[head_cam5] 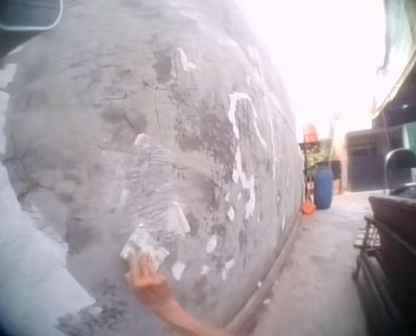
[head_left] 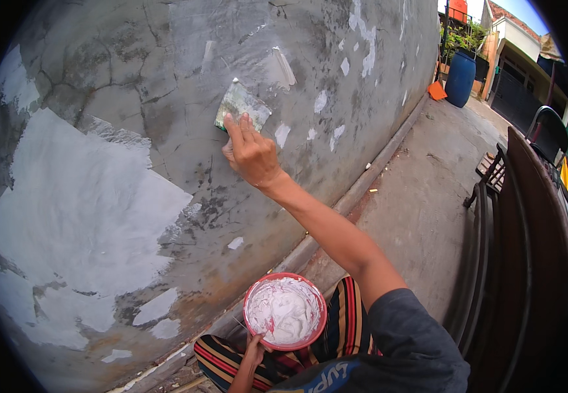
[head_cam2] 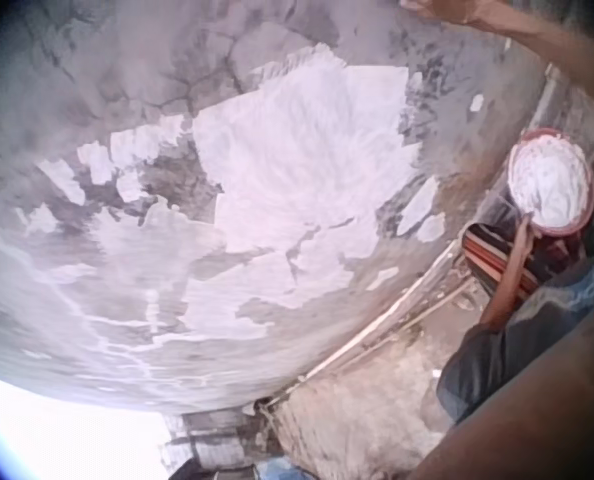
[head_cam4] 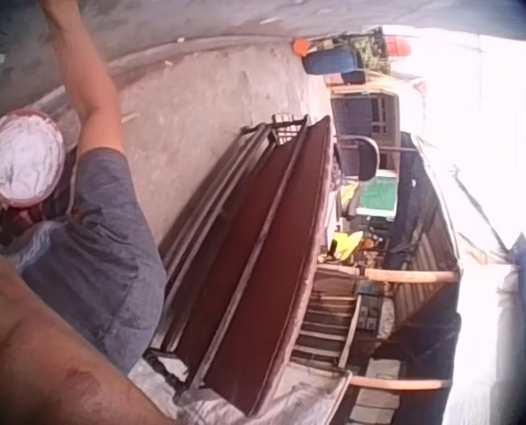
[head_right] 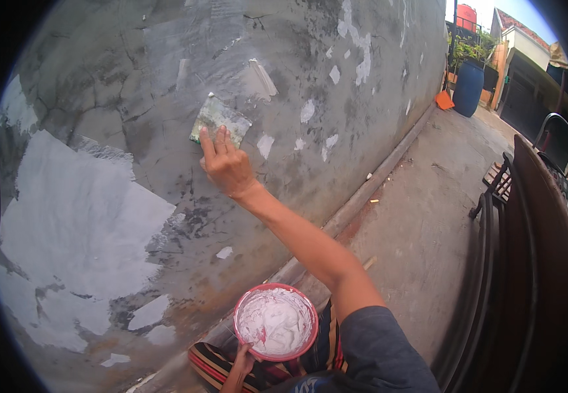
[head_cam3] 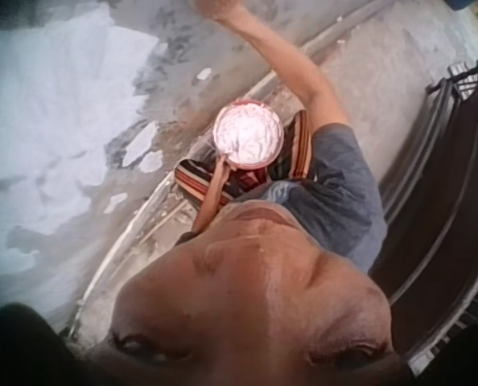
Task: The person applies white plaster to a concrete wall using a trowel and a smaller scraper. They repeatedly scoop plaster from a red bucket, spread it onto the wall, and smooth the surface. The person occasionally scrapes excess plaster from the trowel back into the bucket.
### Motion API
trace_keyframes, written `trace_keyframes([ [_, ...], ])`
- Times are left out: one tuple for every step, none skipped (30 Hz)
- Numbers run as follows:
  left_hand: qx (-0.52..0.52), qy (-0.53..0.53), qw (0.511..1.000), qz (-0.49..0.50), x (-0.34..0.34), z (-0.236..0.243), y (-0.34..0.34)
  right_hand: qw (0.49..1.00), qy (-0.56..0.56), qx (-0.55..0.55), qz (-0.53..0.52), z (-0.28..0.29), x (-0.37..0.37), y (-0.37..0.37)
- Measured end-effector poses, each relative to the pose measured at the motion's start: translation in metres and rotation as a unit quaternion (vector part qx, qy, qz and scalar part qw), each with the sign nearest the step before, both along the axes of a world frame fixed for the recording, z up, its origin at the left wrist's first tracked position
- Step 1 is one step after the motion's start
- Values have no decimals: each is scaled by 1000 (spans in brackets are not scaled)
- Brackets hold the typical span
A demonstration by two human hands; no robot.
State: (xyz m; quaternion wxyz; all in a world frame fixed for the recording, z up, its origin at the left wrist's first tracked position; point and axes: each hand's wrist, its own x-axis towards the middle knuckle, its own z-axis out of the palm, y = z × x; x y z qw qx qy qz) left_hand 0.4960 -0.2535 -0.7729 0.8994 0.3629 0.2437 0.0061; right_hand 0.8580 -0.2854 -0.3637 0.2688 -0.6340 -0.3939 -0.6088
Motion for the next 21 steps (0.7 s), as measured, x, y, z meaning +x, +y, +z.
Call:
trace_keyframes([
  [-4,0,1000,1,-1,-5,-1,1000,-1,-23,19,-8,-7,0],
  [-8,3,1000,-8,4,4,-3,1000,-12,-20,21,-11,-17,-1],
  [-13,-3,1000,-16,3,4,-4,999,4,-11,51,-10,-20,-5],
  [-18,-10,1000,-22,3,2,-4,996,20,-1,83,-8,-23,-14],
  [-23,-19,999,-29,3,2,-3,993,33,8,115,-3,-25,-25],
  [-14,-4,1000,-17,6,5,-6,991,35,18,125,8,-25,-39],
  [-10,1,1000,-16,6,5,-6,991,29,36,126,14,-19,-43],
  [-10,6,1000,-22,6,3,-8,991,24,51,120,18,-12,-50],
  [-9,12,1000,-27,7,1,-11,991,19,66,115,20,-6,-52],
  [-5,20,1000,-12,7,-1,-14,989,34,74,121,19,-3,-52],
  [0,28,1000,5,8,-3,-18,987,48,85,129,17,2,-49],
  [6,36,999,22,9,-4,-20,984,61,95,136,17,6,-47],
  [-1,32,999,16,10,-4,-19,980,54,83,170,20,10,-47],
  [-12,32,999,7,7,-5,-19,976,51,69,199,21,13,-51],
  [-21,34,999,-1,2,-5,-19,970,50,57,229,22,14,-55],
  [-21,37,999,13,-1,-7,-20,937,200,38,285,24,15,-64],
  [-20,35,999,28,1,-7,-20,879,339,19,334,33,16,-75],
  [-18,33,998,43,2,-7,-21,799,470,-1,375,38,18,-80],
  [-27,26,999,28,-1,-8,-20,765,495,11,413,36,26,-78],
  [-36,15,999,1,1,-10,-19,736,514,25,440,35,39,-83],
  [-41,3,999,-19,2,-11,-15,702,530,38,474,33,49,-85],
])
